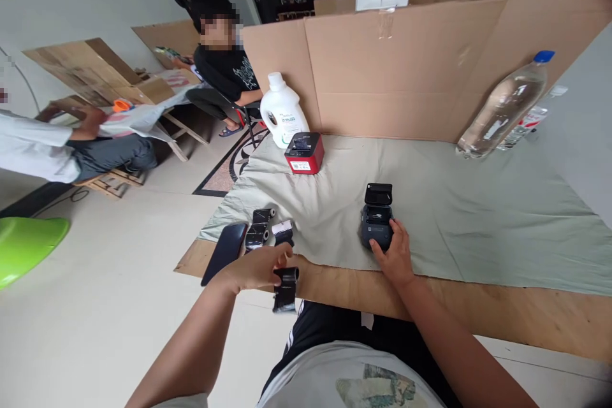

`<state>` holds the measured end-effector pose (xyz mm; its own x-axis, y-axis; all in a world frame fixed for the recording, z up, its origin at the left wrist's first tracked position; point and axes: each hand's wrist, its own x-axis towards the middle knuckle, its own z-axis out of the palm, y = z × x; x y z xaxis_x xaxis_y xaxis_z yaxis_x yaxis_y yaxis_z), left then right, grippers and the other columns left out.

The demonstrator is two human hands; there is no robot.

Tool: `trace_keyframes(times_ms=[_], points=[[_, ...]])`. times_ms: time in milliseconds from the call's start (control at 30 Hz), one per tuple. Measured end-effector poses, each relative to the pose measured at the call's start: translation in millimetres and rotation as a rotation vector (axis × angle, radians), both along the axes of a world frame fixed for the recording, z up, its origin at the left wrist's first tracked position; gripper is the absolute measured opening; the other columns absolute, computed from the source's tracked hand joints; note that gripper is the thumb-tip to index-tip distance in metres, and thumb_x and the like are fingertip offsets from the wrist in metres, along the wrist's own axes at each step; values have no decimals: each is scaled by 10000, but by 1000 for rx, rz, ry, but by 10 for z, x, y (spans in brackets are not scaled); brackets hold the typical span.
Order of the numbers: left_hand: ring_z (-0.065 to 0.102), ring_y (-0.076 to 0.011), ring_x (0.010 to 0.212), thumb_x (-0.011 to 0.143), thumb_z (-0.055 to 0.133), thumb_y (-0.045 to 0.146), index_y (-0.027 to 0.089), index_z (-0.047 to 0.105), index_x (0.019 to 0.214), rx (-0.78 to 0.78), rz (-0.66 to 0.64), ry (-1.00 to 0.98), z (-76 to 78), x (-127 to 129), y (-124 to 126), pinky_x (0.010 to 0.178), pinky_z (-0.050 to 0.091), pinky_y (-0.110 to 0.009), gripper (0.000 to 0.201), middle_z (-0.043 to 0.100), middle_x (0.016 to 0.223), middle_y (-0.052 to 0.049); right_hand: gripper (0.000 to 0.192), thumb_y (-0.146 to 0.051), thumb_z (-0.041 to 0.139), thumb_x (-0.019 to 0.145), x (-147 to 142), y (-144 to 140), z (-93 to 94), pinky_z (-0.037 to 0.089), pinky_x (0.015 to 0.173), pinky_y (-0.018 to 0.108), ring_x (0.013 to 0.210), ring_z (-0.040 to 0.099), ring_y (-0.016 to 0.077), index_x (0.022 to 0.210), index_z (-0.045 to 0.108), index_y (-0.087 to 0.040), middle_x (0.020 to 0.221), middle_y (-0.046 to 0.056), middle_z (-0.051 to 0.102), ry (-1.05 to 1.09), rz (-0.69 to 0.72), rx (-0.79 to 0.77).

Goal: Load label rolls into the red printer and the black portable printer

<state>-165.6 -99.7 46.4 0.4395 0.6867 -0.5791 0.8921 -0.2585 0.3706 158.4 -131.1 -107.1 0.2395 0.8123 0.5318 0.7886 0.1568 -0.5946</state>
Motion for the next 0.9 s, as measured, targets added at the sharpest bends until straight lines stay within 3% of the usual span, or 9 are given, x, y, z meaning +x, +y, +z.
trace_keyframes(times_ms=[100, 167, 300, 433, 533, 700, 900], points=[[622, -179, 847, 698, 598, 212, 210, 589, 967, -154, -124, -344, 122, 326, 57, 753, 466, -259, 269, 663, 916, -5, 673, -549, 541, 852, -15, 4, 3, 412, 1010, 598, 1293, 394, 334, 1372, 359, -164, 1405, 206, 383, 3, -10, -25], [601, -162, 845, 734, 589, 216, 209, 596, 955, -107, -182, -488, 105, 650, 163, 764, 463, -256, 221, 652, 914, -1, 688, -555, 567, 832, -15, 6, 10, 412, 1009, 603, 1299, 386, 340, 1365, 368, -168, 1418, 206, 370, 4, -12, -25], [576, -165, 910, 776, 580, 199, 212, 582, 1010, 204, -205, -670, -109, 1404, 484, 845, 453, -288, 235, 641, 1002, -13, 692, -490, 571, 839, 21, 7, 25, 406, 1017, 598, 1310, 379, 338, 1392, 325, -154, 1411, 216, 375, 9, 14, 40], [566, -224, 979, 760, 586, 134, 201, 570, 975, 511, -183, -558, -383, 1951, 746, 900, 428, -376, 225, 649, 993, -42, 759, -478, 625, 796, 59, 1, 46, 413, 1009, 598, 1290, 401, 341, 1402, 305, -152, 1391, 218, 390, 41, 19, 90], [538, -272, 1041, 756, 593, 129, 209, 578, 974, 576, -201, -420, -528, 2096, 811, 909, 408, -431, 232, 668, 1006, -54, 693, -430, 642, 789, 69, -1, 59, 415, 1017, 584, 1284, 403, 326, 1374, 364, -182, 1398, 188, 384, 55, 19, 73], [518, -277, 1052, 746, 588, 149, 209, 603, 988, 605, -144, -381, -627, 2081, 793, 912, 407, -439, 250, 672, 997, -55, 420, -262, 556, 819, 82, 3, 68, 457, 990, 534, 1236, 429, 289, 1236, 526, -229, 1401, 133, 355, 49, 63, 56], [503, -267, 1047, 749, 593, 159, 221, 652, 1009, 608, -124, -394, -705, 2107, 822, 928, 406, -436, 274, 675, 1012, -54, 387, -199, 497, 819, 78, 9, 75, 466, 977, 534, 1195, 459, 280, 1200, 561, -227, 1345, 127, 405, 49, 41, 67]])
